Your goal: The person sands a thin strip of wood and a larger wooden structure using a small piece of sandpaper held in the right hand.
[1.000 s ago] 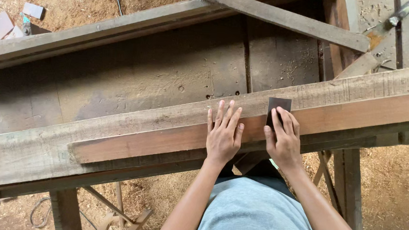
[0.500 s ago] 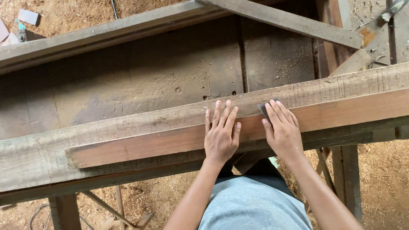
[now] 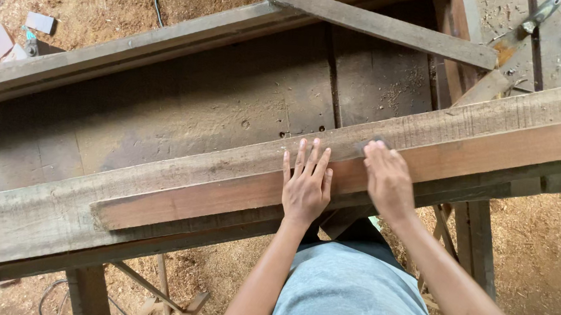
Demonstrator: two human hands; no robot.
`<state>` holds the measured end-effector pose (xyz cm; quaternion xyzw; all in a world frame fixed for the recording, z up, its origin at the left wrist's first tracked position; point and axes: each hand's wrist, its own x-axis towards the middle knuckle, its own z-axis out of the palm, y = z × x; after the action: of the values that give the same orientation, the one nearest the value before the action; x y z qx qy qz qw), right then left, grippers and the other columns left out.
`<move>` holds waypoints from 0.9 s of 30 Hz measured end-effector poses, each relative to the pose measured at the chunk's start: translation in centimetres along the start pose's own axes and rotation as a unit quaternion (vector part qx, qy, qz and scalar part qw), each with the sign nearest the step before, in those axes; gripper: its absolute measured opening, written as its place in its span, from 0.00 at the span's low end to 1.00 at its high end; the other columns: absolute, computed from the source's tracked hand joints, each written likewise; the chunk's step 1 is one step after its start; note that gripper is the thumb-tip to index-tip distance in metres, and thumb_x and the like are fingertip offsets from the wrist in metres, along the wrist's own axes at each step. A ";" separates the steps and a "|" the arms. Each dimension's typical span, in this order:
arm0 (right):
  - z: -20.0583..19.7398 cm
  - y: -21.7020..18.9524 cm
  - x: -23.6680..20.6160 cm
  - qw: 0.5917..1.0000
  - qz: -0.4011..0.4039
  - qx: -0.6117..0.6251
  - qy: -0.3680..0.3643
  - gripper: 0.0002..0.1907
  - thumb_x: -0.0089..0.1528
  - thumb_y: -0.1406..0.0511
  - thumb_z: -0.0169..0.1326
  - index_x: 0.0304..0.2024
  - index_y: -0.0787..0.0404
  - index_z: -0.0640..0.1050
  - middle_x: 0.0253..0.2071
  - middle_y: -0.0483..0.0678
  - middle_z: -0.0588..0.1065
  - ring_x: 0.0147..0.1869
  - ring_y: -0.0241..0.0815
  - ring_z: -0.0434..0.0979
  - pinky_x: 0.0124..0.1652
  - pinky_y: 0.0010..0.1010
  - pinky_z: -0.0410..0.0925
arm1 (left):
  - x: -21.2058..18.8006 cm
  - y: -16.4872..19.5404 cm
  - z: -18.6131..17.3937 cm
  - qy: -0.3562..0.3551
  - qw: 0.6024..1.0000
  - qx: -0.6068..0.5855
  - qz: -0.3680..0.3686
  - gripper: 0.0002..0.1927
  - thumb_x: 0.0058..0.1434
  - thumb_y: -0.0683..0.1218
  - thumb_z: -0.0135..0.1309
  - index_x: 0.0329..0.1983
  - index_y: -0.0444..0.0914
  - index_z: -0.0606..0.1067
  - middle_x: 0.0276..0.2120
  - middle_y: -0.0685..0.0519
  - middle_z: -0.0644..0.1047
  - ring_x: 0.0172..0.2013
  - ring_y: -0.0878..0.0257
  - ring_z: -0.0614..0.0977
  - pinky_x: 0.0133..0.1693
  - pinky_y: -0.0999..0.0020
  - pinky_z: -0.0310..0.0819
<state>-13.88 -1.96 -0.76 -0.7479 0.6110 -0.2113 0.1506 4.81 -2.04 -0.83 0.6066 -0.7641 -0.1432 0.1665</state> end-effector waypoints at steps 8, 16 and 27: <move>-0.5 0.6 -0.6 0.998 0.063 0.021 0.017 0.18 0.73 0.66 0.44 0.63 0.63 0.74 0.63 0.56 0.74 0.70 0.52 0.70 0.70 0.44 0.61 | 0.0 0.0 0.1 0.000 1.000 -0.003 0.003 0.23 0.72 0.52 0.41 0.69 0.48 0.70 0.73 0.54 0.63 0.75 0.54 0.55 0.74 0.46 0.37; -0.2 0.3 -3.1 0.995 -0.054 0.078 0.036 0.18 0.73 0.69 0.43 0.64 0.65 0.73 0.64 0.58 0.73 0.69 0.54 0.71 0.68 0.47 0.63 | 0.1 -0.1 0.3 -0.001 1.000 -0.003 0.005 0.23 0.72 0.52 0.42 0.69 0.46 0.70 0.73 0.53 0.63 0.75 0.52 0.55 0.73 0.45 0.38; -0.4 0.9 -4.3 0.999 0.044 0.000 0.024 0.16 0.67 0.67 0.52 0.56 0.69 0.77 0.47 0.56 0.77 0.52 0.52 0.75 0.53 0.38 0.72 | 0.0 0.1 0.6 0.013 1.000 -0.003 0.008 0.23 0.71 0.52 0.43 0.68 0.46 0.72 0.72 0.52 0.64 0.75 0.52 0.55 0.74 0.47 0.39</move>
<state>-15.53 2.05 -1.45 -0.7153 0.6464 -0.2224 0.1451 4.52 -1.98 -1.31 0.6019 -0.7661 -0.1364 0.1793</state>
